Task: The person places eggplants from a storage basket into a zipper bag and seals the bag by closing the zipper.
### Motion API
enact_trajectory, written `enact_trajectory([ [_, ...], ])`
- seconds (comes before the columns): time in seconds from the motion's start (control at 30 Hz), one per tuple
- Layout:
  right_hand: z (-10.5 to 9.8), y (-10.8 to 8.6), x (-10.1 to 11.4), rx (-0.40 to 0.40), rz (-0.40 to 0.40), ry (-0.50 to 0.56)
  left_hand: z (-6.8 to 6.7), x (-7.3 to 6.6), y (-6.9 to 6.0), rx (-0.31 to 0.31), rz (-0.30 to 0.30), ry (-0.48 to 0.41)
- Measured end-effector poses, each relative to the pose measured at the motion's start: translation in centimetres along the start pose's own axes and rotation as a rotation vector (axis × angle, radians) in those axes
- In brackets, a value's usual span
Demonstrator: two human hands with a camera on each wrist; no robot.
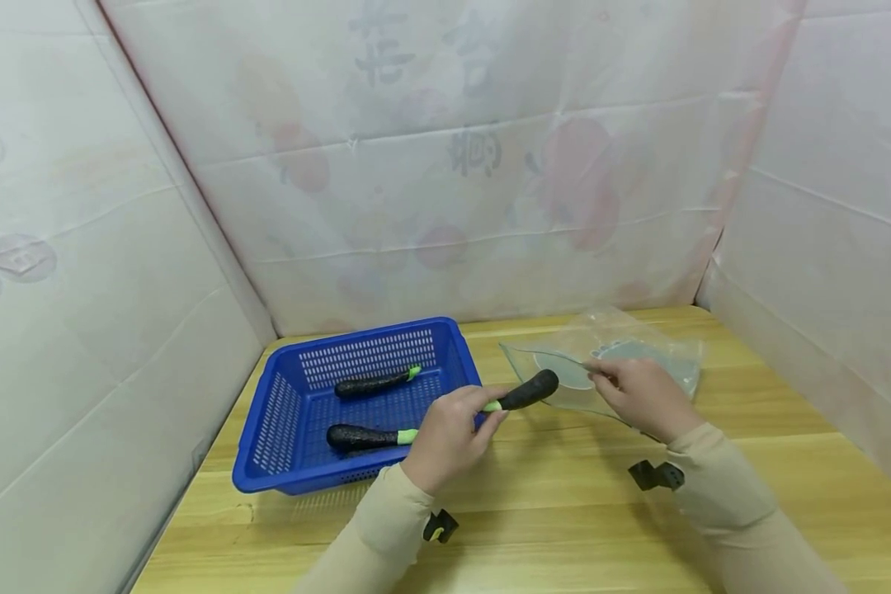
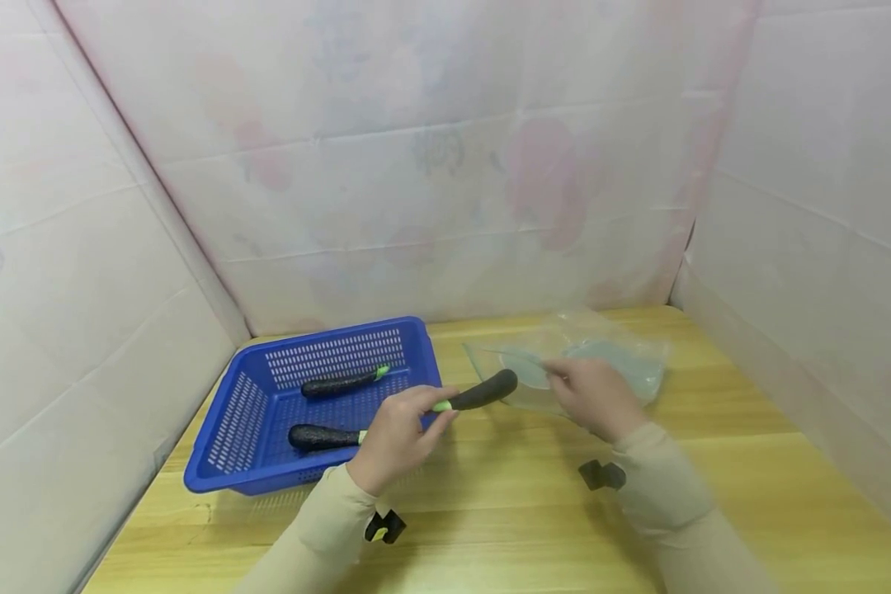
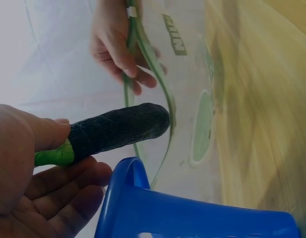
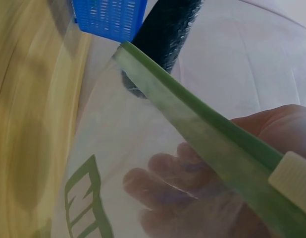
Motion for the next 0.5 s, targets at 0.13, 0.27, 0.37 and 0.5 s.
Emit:
enact_trajectory([
  [0.13, -0.1, -0.1, 0.2, -0.006, -0.013, -0.003, 0.2, -0.1, -0.1, 0.0, -0.004, 0.007],
  [0.27, -0.3, -0.2, 0.4, -0.006, -0.014, -0.01, 0.5, -0.3, -0.1, 0.001, 0.013, 0.038],
  [0.37, -0.5, -0.3, 0.7, -0.006, -0.019, -0.015, 0.6, -0.6, -0.1, 0.001, 0.047, 0.085],
  [0.5, -0.8, -0.3, 1.0, 0.002, -0.024, -0.017, 0.7, -1.1, 0.0, -0.001, 0.102, 0.139],
])
Point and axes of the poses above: each hand's wrist, its own y-axis towards the middle knuckle, its own z-axis out of the palm, x = y × z, the point moved 5 cm from there along y, towards the middle knuckle, and after that the axes turned 2 degrees about -y, right-handed, at the moved point
